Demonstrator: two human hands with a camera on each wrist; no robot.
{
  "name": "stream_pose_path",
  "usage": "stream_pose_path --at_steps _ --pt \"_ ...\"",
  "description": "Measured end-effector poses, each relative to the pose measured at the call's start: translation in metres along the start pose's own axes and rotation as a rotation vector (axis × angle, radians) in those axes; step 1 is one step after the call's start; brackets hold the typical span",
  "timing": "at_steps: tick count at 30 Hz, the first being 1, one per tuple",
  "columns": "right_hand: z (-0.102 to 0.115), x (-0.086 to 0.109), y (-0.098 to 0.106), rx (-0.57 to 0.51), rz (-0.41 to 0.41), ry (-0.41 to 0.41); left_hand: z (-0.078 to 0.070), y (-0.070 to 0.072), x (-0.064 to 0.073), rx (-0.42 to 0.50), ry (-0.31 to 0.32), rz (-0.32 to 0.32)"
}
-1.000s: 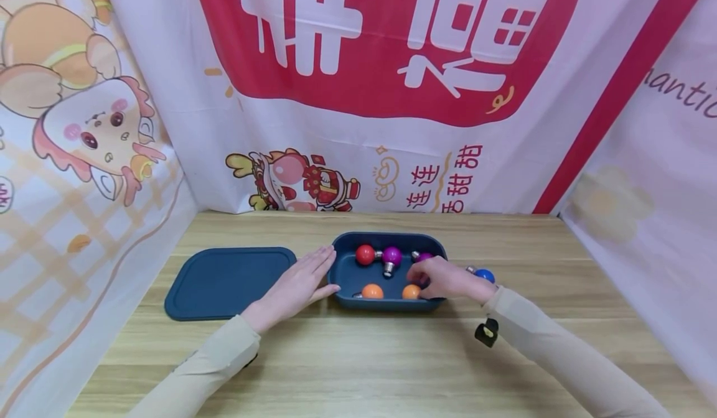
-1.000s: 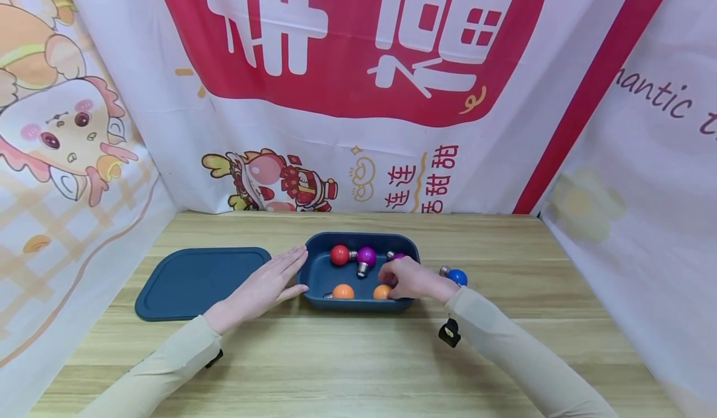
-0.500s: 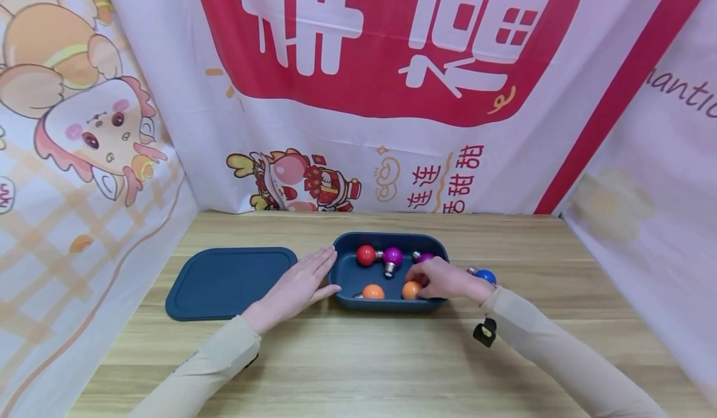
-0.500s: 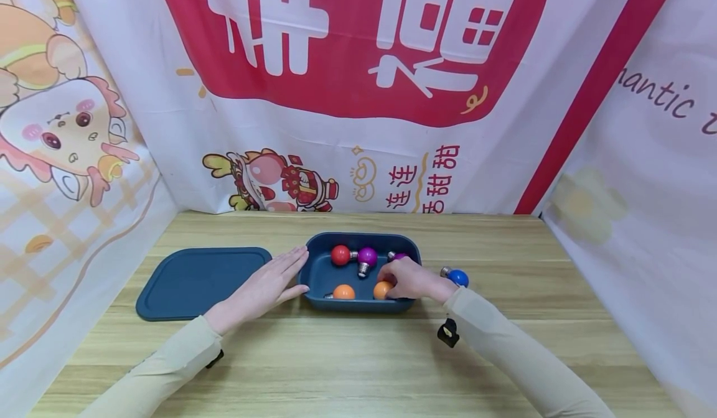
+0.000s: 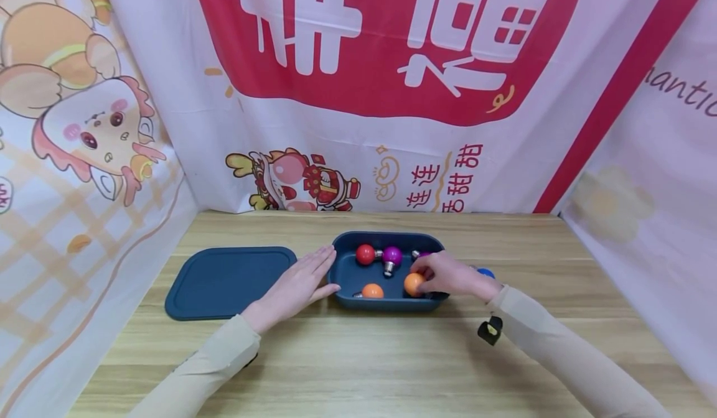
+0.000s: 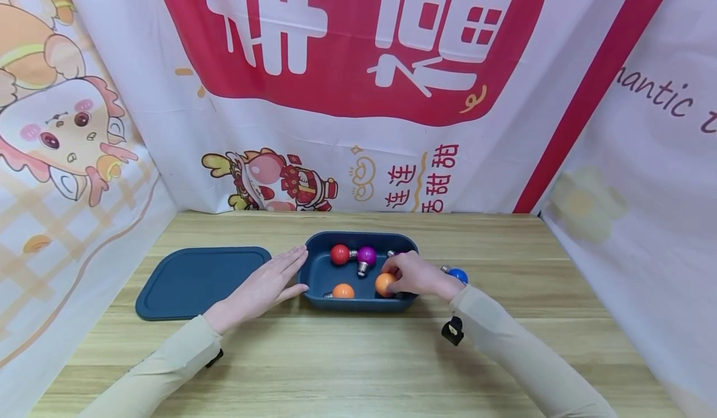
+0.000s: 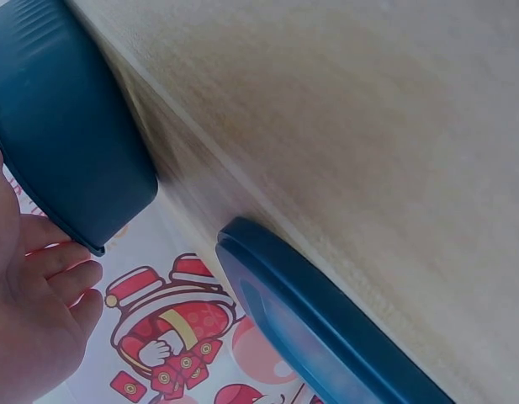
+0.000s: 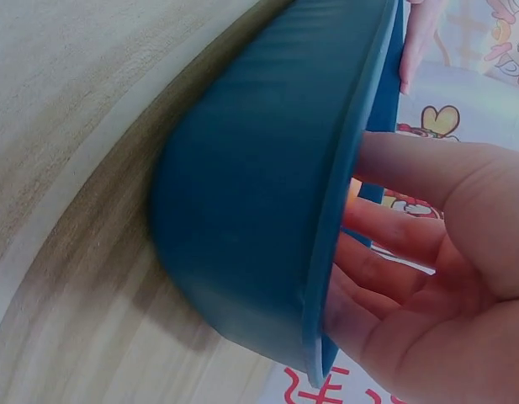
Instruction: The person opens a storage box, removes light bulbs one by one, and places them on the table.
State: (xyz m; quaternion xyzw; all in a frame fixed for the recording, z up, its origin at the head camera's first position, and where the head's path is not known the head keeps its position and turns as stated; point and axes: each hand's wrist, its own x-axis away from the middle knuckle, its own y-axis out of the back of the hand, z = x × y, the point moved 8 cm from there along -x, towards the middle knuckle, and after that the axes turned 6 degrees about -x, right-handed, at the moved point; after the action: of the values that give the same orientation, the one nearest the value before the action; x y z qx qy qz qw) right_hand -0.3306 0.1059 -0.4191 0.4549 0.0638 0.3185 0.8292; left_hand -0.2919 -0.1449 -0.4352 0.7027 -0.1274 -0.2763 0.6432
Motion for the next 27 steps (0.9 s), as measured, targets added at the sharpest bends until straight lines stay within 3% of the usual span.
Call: stream_pose_path --at_steps 14,27 --pt "0.003 0.008 0.024 0.025 -0.104 0.048 0.0 0.0 -0.001 0.002 0.003 0.007" --pt "-0.005 0.02 0.053 -0.037 -0.186 0.061 -0.001 0.0 -0.001 -0.008 -0.003 0.002"
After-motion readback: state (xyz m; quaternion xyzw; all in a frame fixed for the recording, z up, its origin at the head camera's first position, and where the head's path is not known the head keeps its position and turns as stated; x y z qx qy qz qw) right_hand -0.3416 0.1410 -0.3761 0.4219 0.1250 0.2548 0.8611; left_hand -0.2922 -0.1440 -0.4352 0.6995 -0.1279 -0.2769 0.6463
